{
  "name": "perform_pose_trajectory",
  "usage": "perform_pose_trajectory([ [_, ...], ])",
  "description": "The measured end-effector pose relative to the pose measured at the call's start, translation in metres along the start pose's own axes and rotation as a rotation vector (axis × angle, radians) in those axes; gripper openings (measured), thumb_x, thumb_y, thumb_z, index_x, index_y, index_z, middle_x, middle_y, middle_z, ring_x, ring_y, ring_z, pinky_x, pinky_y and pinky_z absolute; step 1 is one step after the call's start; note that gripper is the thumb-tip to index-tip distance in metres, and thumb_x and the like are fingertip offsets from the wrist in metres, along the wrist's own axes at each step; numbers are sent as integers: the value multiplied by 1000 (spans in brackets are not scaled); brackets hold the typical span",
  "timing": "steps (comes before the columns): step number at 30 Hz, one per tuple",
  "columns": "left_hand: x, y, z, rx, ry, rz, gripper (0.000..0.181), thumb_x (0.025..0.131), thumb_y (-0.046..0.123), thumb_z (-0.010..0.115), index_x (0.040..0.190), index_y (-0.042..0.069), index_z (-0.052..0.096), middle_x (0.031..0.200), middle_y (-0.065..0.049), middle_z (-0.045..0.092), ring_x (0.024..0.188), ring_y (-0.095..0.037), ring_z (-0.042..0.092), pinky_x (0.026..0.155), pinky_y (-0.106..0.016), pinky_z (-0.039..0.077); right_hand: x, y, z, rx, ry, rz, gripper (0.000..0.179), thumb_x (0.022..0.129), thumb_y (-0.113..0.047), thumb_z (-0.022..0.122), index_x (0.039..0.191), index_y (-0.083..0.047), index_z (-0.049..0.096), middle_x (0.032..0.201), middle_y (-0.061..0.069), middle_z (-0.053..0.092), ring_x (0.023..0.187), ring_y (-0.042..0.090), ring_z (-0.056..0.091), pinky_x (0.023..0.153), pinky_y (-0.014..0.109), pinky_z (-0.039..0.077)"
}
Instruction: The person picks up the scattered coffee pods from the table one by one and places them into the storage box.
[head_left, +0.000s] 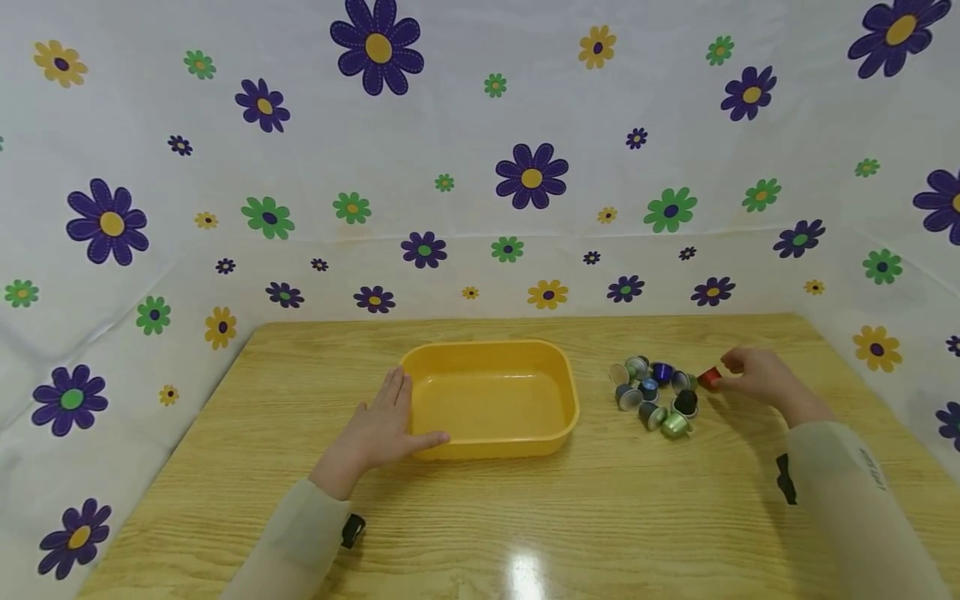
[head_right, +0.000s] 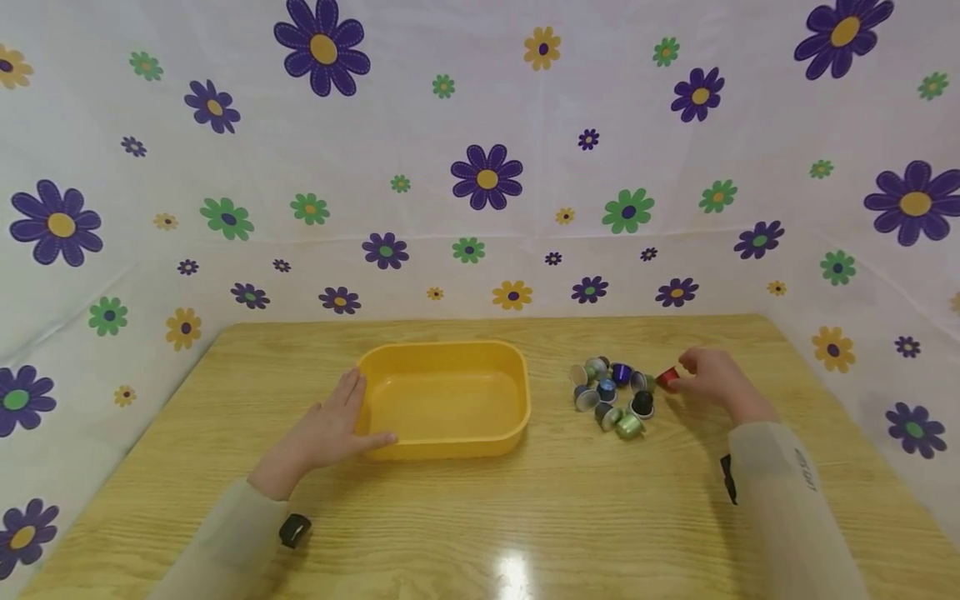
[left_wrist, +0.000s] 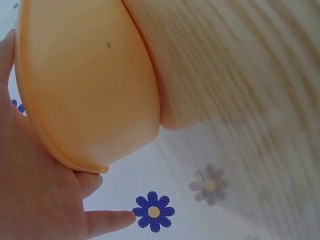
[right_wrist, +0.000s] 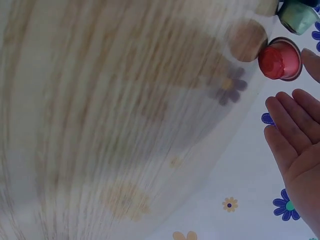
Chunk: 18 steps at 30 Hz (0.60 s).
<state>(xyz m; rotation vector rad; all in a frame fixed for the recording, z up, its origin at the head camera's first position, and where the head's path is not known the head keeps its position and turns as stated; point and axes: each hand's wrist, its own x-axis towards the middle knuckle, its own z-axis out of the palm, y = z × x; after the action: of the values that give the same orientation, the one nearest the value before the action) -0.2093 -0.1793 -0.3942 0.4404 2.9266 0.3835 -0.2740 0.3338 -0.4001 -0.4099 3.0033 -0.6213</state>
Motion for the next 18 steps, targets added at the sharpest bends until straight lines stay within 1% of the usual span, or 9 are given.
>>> perform_pose_trajectory([
  [4,-1,1,-1,-3,-4,0,112,71,76,39,138,-9,7,144,-21,-1,132,-31,0,94,-63,16,1,0,2,-2,-20,7,49,77,-20,67,102,19,51,98,35,53,89,46,51,76,52,42],
  [11,0,1,-1,6,0,1,112,71,76,38,138,-9,8,144,-21,-1,132,-31,0,94,-63,16,4,0,5,-16,-12,1,41,77,-17,67,98,16,54,94,33,55,86,44,52,74,52,43],
  [18,0,0,-1,23,-1,3,112,71,77,37,137,-9,8,144,-22,-1,132,-32,1,93,-63,18,7,2,7,-18,-30,20,42,76,-19,68,97,15,55,90,29,57,83,41,54,72,50,44],
])
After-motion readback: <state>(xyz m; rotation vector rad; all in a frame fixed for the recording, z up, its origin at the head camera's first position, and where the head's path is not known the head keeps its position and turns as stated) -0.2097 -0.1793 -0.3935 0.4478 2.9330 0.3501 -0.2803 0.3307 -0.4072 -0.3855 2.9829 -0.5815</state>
